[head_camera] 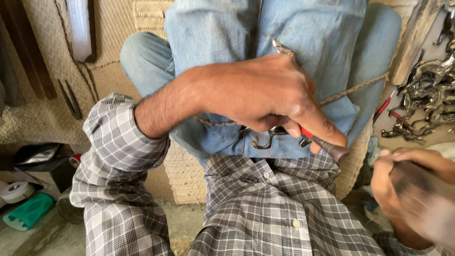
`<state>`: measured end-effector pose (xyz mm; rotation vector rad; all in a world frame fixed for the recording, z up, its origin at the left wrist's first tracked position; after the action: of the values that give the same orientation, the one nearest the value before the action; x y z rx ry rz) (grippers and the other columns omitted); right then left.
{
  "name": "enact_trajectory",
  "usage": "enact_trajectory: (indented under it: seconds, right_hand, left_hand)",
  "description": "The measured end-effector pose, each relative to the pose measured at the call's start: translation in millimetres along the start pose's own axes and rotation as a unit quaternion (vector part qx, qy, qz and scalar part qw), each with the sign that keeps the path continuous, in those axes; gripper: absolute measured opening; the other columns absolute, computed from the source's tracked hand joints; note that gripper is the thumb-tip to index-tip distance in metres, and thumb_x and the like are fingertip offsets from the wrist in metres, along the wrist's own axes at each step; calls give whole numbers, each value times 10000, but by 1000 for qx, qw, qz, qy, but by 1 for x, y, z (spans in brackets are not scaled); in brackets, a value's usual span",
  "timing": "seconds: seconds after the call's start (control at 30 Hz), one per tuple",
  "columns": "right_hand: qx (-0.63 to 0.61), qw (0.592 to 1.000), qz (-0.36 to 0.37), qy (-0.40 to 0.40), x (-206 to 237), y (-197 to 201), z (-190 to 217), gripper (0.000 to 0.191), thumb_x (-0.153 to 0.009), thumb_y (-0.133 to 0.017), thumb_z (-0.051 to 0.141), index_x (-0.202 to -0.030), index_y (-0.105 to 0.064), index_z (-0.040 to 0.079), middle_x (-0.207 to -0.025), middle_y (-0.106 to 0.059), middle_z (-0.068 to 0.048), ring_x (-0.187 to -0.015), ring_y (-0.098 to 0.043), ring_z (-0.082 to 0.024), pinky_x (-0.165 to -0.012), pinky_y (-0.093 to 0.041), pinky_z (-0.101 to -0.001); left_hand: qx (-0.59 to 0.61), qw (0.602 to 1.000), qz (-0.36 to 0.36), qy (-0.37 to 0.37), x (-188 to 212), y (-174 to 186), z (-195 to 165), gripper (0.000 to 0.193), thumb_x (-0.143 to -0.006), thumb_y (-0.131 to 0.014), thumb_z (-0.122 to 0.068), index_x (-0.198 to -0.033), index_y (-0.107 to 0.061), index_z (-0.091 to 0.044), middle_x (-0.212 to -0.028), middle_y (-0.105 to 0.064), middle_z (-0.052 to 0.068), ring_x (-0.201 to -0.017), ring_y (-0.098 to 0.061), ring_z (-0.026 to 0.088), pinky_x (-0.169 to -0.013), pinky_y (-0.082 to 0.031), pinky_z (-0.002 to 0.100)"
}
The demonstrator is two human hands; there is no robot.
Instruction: The person sits cross-legged on the floor with a brass horse figurine on their lap and holds a punch against its surface, striking the punch with a wooden mallet to work the metal detail. They reposition the punch and rotate the figurine between strikes, continuing the hammering across different spots on the piece.
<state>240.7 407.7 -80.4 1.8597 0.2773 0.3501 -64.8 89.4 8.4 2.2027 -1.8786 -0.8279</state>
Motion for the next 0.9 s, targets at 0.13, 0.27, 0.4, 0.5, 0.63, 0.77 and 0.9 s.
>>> enact_trajectory:
  seconds: [0.13,0.27,0.4,0.5,0.63,0.77,0.9]
  right_hand:
    - [-207,962,-115,-139,21,-2,-11,158,-1140,-612,90,-1156,-571,-62,-990,-637,-230,-851,-597,-298,-737,-472,-341]
    - [-274,926,-211,-150,-11,20,-18,215,-1101,-658,-8,-1268,-522,-12,-1030,-669,-254,-841,-629,-320,-741,-503,-359]
    - [-307,928,-191,-93,-61,47,-7,559,-1048,-710,-22,-1435,-309,-61,-1000,-647,-228,-815,-623,-296,-719,-481,-354]
    - [-498,833,-114,-210,-79,43,-3,566,-1056,-741,-61,-1447,-333,-37,-961,-626,-148,-795,-646,-214,-731,-535,-286]
    - [-527,816,-159,-176,-91,48,-6,828,-1065,-749,-98,-1636,-159,12,-1133,-599,-215,-841,-642,-196,-760,-562,-274]
    - [-473,849,-117,-203,-97,44,-13,833,-1030,-758,-125,-1646,-209,-9,-1162,-647,-235,-882,-651,-219,-832,-584,-308]
    - [-506,817,-86,-263,-93,48,-19,648,-1047,-737,-103,-1549,-337,-19,-1116,-679,-168,-916,-658,-205,-871,-579,-292]
  left_hand:
    - [30,999,-34,-7,7,6,4,493,-969,-740,-144,-1440,-598,-187,-935,-778,3,-725,-663,174,-580,-402,396]
    - [5,999,-25,-19,9,3,6,514,-1004,-741,-138,-1493,-608,-220,-923,-767,14,-768,-685,156,-637,-424,382]
    - [23,995,-94,-18,11,5,6,605,-875,-677,-17,-1450,-588,-185,-1119,-803,-51,-897,-752,129,-681,-519,333]
    - [50,968,-243,32,20,7,7,414,-1077,-646,-77,-1456,-504,-163,-1225,-745,-34,-1047,-761,130,-847,-637,268]
    - [14,952,-295,75,31,2,11,477,-1018,-685,-142,-1440,-463,-122,-1307,-686,26,-1138,-743,177,-896,-657,295]
    - [-15,957,-278,81,31,-3,11,498,-1016,-736,-139,-1449,-491,-153,-1255,-726,-19,-1094,-749,169,-877,-651,301]
    - [-3,965,-255,65,28,-2,11,510,-1004,-733,-56,-1449,-512,-170,-1226,-740,-36,-1100,-757,147,-846,-655,269]
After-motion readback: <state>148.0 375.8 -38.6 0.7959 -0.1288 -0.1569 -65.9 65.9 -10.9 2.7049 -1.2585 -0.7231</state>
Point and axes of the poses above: each hand's wrist, its own x-axis away from the middle knuckle, its own y-axis out of the back of the hand, z = x × y, the point moved 5 cm from there along -x, towards the middle knuckle
